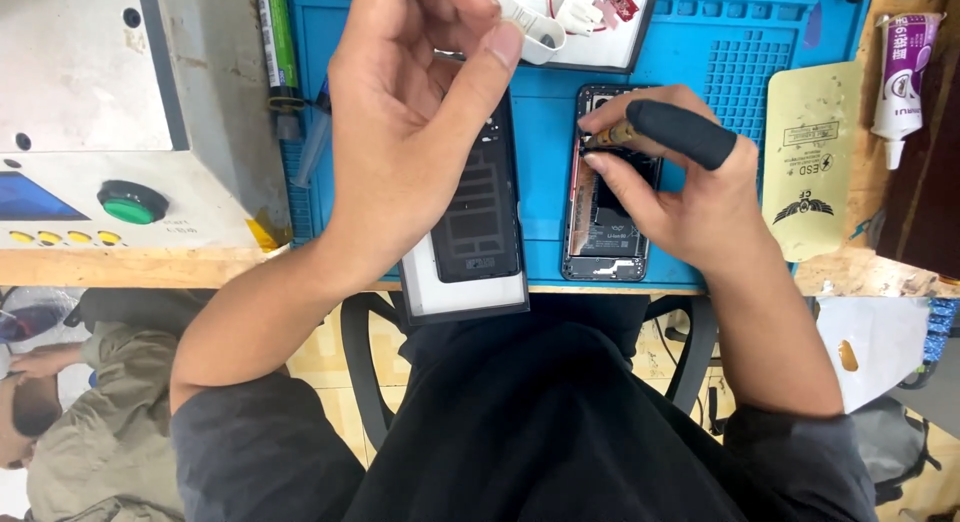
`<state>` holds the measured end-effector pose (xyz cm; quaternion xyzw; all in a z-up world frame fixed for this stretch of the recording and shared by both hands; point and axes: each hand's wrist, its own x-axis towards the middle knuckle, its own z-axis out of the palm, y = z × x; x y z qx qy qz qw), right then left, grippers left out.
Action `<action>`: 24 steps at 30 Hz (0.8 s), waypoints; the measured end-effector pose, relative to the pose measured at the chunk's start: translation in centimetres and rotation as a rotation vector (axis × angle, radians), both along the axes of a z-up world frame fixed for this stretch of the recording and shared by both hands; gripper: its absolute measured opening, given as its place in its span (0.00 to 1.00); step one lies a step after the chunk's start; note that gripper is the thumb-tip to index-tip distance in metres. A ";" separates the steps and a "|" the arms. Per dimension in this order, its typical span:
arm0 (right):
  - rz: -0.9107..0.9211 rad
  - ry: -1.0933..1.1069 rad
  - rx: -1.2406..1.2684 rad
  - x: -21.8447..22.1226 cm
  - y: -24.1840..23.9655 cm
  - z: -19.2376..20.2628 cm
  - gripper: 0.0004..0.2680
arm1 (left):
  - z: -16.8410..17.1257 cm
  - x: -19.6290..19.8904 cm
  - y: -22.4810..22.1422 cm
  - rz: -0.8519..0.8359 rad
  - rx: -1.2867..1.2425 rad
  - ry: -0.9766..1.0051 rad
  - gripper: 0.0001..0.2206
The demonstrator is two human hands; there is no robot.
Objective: A technician disassembles a smartphone at a repair bench, removing screws and internal components.
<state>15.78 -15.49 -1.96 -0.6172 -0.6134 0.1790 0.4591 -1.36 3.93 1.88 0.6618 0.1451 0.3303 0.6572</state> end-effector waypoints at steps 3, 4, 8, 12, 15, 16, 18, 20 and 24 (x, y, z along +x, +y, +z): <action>-0.068 -0.125 -0.084 -0.7 0.6 2.5 0.09 | 1.3 -1.6 1.9 -0.171 0.244 0.192 0.09; -0.053 -0.110 -0.081 -0.6 0.4 2.1 0.09 | 1.8 -2.2 2.6 -0.159 0.244 0.209 0.09; -0.163 -0.282 -0.013 0.6 -0.9 0.1 0.11 | 1.4 -4.1 4.8 -0.463 0.755 0.561 0.14; -0.160 -0.333 0.038 0.5 -0.3 0.7 0.15 | 0.4 -4.3 4.9 -0.626 0.836 0.755 0.13; -0.106 -0.280 0.070 0.7 -0.2 0.3 0.09 | 0.5 -3.7 4.4 -0.604 0.863 0.762 0.13; -0.106 -0.279 0.068 0.9 -0.7 -0.3 0.09 | 0.6 -3.5 4.2 -0.605 0.861 0.763 0.13; -0.243 -0.408 -0.018 1.5 -1.9 -1.3 0.20 | 0.8 -3.0 3.6 -0.724 0.767 0.782 0.14; -0.193 -0.409 0.034 1.0 -0.4 0.3 0.14 | 1.3 -2.8 3.3 -0.760 0.738 0.788 0.14; -0.247 -0.381 0.024 0.7 -0.7 -0.2 0.11 | 1.2 -2.4 2.7 -0.809 0.731 0.841 0.14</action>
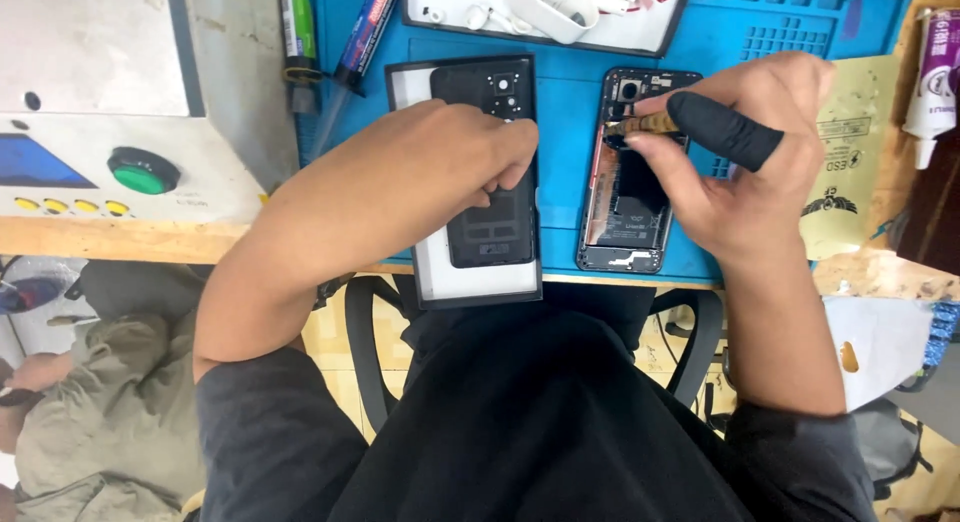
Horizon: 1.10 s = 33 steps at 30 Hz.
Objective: A technician disassembles a smartphone at a repair bench, removing screws and internal components.
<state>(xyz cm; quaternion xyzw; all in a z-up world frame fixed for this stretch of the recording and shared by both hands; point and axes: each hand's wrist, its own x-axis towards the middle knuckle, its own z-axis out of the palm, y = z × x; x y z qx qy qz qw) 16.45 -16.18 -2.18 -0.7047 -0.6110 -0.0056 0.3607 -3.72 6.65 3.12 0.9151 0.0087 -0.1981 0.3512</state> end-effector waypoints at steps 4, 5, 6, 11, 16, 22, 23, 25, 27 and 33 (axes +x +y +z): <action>0.037 -0.020 0.006 0.1 0.2 0.7 0.19 | 0.1 0.1 0.0 -0.040 0.063 0.028 0.12; 0.065 0.007 -0.012 -0.1 0.7 1.4 0.11 | 0.1 0.1 0.0 -0.036 0.057 0.021 0.13; 0.092 0.034 -0.030 -0.4 1.2 2.0 0.04 | 0.1 0.1 0.0 -0.033 0.051 0.015 0.14; 0.016 0.012 -0.029 -0.1 0.3 1.1 0.18 | -0.4 -0.2 0.1 -0.063 0.036 -0.039 0.12; 0.057 0.129 -0.097 -0.2 0.7 1.7 0.05 | 0.1 0.0 0.1 -0.054 -0.067 -0.115 0.15; 0.118 0.103 0.040 0.2 0.7 1.9 0.06 | 0.8 0.3 0.2 0.037 -0.160 -0.284 0.17; 0.089 0.107 0.018 0.1 0.6 1.7 0.05 | 0.8 0.3 0.2 0.035 -0.180 -0.298 0.17; 0.058 0.107 0.005 0.2 0.4 1.0 0.07 | 0.8 0.2 0.2 0.030 -0.192 -0.317 0.17; 0.083 0.000 0.057 1.0 0.2 0.2 0.17 | 0.8 0.4 0.3 -0.014 -0.204 -0.329 0.17; -0.043 0.000 -0.023 0.3 0.6 -0.4 0.13 | 1.4 0.6 -0.6 0.059 -0.234 -0.134 0.14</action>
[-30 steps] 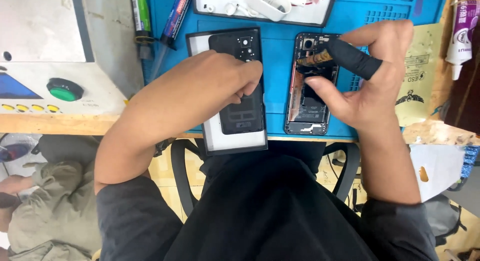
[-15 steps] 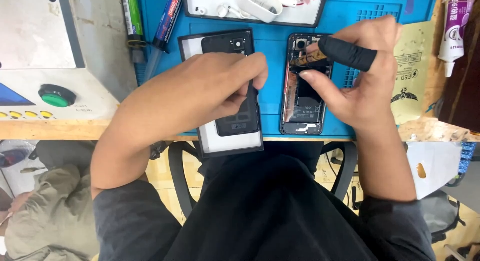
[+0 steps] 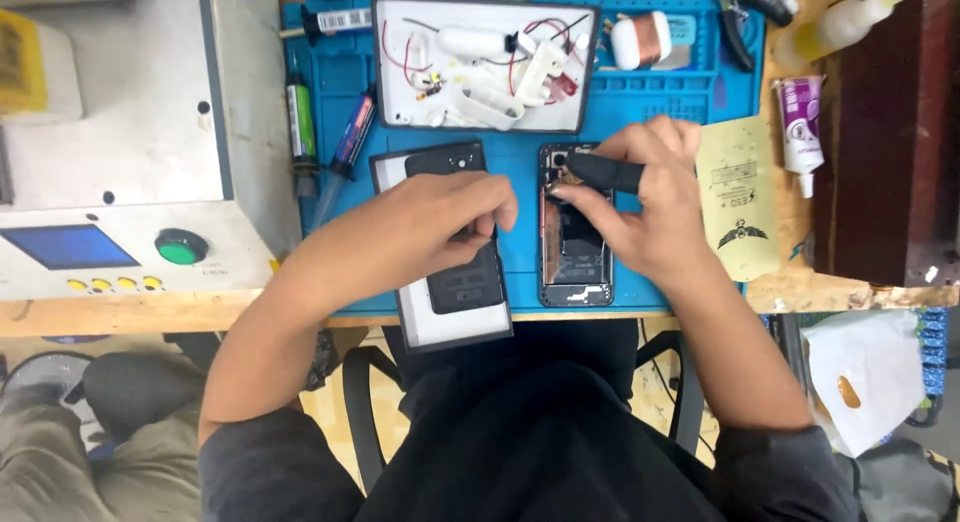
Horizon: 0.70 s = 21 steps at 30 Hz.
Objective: A technician disassembles a smartphone at a repair bench, removing screws and internal components.
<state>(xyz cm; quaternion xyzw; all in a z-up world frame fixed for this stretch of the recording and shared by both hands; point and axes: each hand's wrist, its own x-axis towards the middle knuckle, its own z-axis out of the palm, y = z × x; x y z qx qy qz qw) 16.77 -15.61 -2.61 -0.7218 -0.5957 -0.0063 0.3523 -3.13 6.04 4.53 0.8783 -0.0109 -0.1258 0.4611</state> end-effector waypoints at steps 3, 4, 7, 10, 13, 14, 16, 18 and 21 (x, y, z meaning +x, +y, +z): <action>0.111 0.043 0.158 0.1 0.6 0.1 0.15 | -0.3 0.2 -0.1 -0.004 0.044 -0.127 0.16; 0.107 0.039 0.163 -0.1 0.8 0.8 0.15 | -0.2 0.2 -0.2 -0.008 0.050 -0.130 0.16; 0.150 0.029 0.212 -0.3 1.1 1.2 0.10 | -0.4 0.5 -0.4 -0.005 0.063 -0.139 0.16; 0.124 -0.027 0.209 -0.1 0.7 0.0 0.12 | -0.6 0.4 -0.4 -0.017 0.063 -0.150 0.16; 0.173 0.048 0.192 -0.7 0.9 1.2 0.10 | -0.8 0.4 -0.3 -0.013 0.082 -0.151 0.16; 0.163 0.051 0.182 -0.8 1.0 1.5 0.09 | -1.0 0.4 -0.4 -0.009 0.074 -0.176 0.16; 0.153 0.052 0.173 -0.6 1.0 0.8 0.08 | -1.2 0.4 -0.4 -0.005 0.069 -0.202 0.16; 0.116 -0.023 0.150 0.2 0.8 -1.0 0.11 | -1.1 0.5 -0.6 0.009 0.057 -0.240 0.15; 0.101 -0.011 0.085 -0.8 1.1 1.6 0.13 | -0.8 0.5 -0.5 0.022 0.077 -0.271 0.13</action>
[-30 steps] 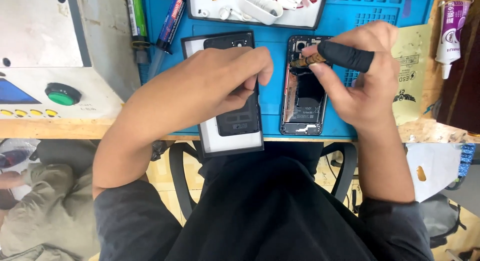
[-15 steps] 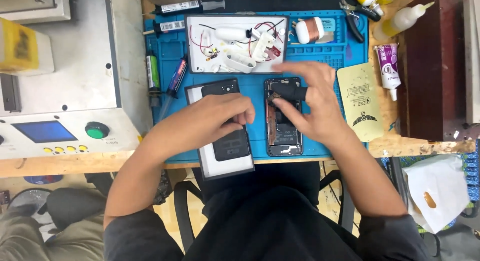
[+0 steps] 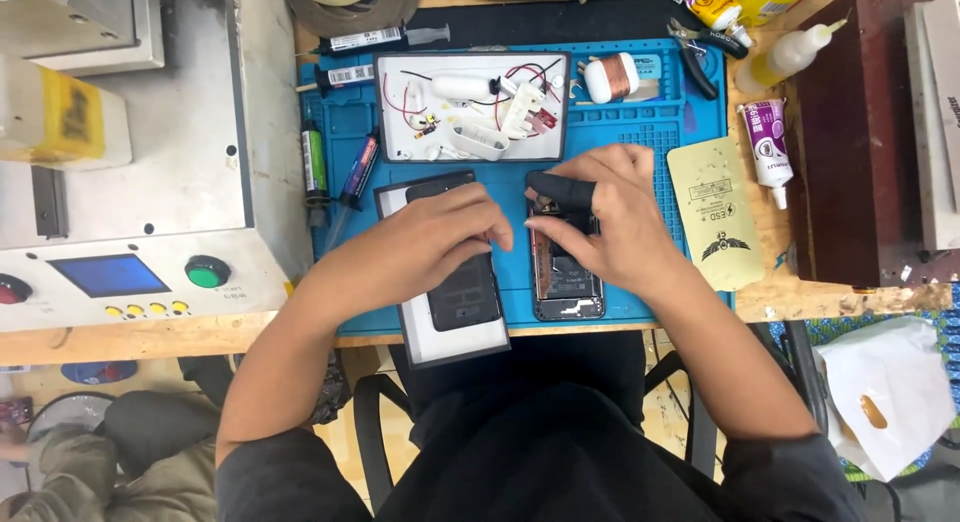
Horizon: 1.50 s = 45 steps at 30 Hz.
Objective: A technician disassembles a smartphone at a repair bench, removing screws and internal components.
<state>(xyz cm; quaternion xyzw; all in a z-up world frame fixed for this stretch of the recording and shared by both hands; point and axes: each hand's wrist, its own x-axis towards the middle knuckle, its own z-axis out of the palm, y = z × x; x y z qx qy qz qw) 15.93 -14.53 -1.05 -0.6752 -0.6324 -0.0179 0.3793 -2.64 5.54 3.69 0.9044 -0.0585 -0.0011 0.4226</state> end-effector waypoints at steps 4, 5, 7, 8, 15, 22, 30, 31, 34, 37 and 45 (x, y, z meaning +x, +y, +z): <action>-0.006 0.014 0.029 0.1 -0.3 -1.1 0.10 | 0.7 0.1 -0.2 0.011 -0.003 -0.023 0.12; -0.011 -0.017 0.033 0.2 -0.2 -1.5 0.12 | 0.8 0.2 -0.2 0.015 0.003 -0.027 0.14; -0.020 -0.048 0.038 0.3 -0.1 -1.7 0.13 | 0.9 0.2 -0.3 0.015 0.011 -0.030 0.15; -0.019 -0.057 0.037 0.3 -0.1 -1.6 0.14 | 1.0 0.3 -0.3 0.030 0.014 -0.029 0.16; -0.021 -0.008 -0.063 0.3 -0.4 -1.5 0.09 | 1.3 0.3 -0.4 0.078 0.034 -0.038 0.18; 0.018 -0.080 0.090 0.1 0.0 -1.7 0.13 | 1.3 0.5 -1.0 0.096 0.056 -0.062 0.18; -0.217 0.376 0.759 2.3 -2.8 -2.4 0.41 | 0.3 0.9 -1.4 0.036 0.042 -0.044 0.19; -0.216 0.380 0.763 2.2 -3.4 -2.4 0.41 | 0.3 1.1 -1.2 0.037 0.046 -0.041 0.19; -0.502 0.440 0.676 1.6 -3.8 -0.5 0.40 | 0.2 1.4 -0.9 0.003 -0.036 -0.020 0.22; -0.564 0.468 0.290 1.5 -2.1 2.7 0.26 | -0.2 1.5 -0.8 -0.024 -0.127 0.080 0.23; -0.715 0.435 -0.426 2.4 -1.6 0.8 0.08 | -1.8 1.4 -1.4 -0.006 -0.165 -0.048 0.16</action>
